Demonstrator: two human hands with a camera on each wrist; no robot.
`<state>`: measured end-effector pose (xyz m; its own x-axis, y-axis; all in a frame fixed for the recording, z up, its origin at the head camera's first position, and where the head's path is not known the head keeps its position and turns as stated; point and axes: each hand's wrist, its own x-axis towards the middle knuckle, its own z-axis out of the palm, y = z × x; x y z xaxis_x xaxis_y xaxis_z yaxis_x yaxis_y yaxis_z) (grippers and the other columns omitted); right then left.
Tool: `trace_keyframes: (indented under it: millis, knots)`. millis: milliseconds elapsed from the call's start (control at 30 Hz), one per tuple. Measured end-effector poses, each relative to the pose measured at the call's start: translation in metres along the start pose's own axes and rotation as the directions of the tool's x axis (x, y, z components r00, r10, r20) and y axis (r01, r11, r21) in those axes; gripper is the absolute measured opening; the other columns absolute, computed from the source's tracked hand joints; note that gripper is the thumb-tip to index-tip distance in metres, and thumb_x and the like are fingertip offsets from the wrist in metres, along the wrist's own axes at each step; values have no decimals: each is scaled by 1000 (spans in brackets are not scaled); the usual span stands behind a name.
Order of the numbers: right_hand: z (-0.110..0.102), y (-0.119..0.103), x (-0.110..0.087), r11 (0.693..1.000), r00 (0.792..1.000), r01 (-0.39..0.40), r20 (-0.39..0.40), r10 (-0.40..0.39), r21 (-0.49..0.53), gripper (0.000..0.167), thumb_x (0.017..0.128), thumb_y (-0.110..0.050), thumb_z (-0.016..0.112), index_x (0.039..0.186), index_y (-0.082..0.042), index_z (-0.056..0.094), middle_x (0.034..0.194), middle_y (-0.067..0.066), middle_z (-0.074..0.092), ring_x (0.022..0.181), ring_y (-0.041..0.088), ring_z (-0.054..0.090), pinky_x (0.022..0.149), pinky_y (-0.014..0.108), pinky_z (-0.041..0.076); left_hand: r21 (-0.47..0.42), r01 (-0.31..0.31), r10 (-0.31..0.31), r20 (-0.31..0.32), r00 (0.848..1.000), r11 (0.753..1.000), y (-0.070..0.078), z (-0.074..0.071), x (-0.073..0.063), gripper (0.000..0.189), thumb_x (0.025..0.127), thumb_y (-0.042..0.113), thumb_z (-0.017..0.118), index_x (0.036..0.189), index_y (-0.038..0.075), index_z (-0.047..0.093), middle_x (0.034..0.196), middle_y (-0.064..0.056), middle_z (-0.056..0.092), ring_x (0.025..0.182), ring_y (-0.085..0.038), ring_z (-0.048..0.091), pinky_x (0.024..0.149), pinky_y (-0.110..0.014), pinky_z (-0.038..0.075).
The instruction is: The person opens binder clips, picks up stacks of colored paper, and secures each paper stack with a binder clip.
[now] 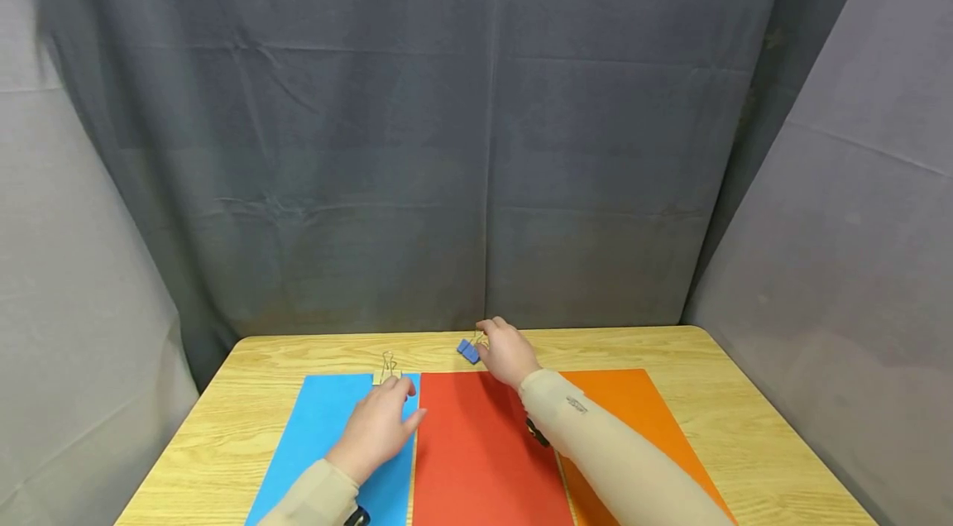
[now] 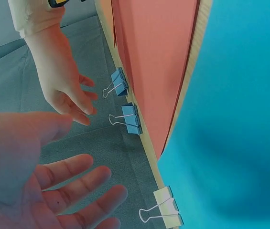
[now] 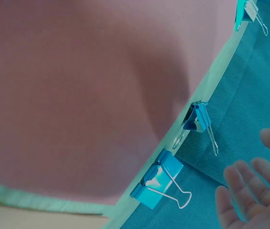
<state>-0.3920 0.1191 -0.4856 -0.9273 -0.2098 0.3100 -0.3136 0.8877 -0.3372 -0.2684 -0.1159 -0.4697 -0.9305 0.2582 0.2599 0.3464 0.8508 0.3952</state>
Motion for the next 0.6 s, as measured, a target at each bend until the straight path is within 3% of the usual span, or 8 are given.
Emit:
trace_keyframes:
  millis: [600]
  knots:
    - [15, 2, 14, 998, 998, -61, 26, 61, 5, 39, 98, -19, 71, 133, -3, 63, 128, 16, 63, 118, 34, 64, 103, 48, 53, 6, -14, 14, -9, 1000, 1000, -1, 1, -4, 28, 90, 25, 80, 105, 8, 63, 87, -1, 57, 75, -15, 52, 64, -36, 48]
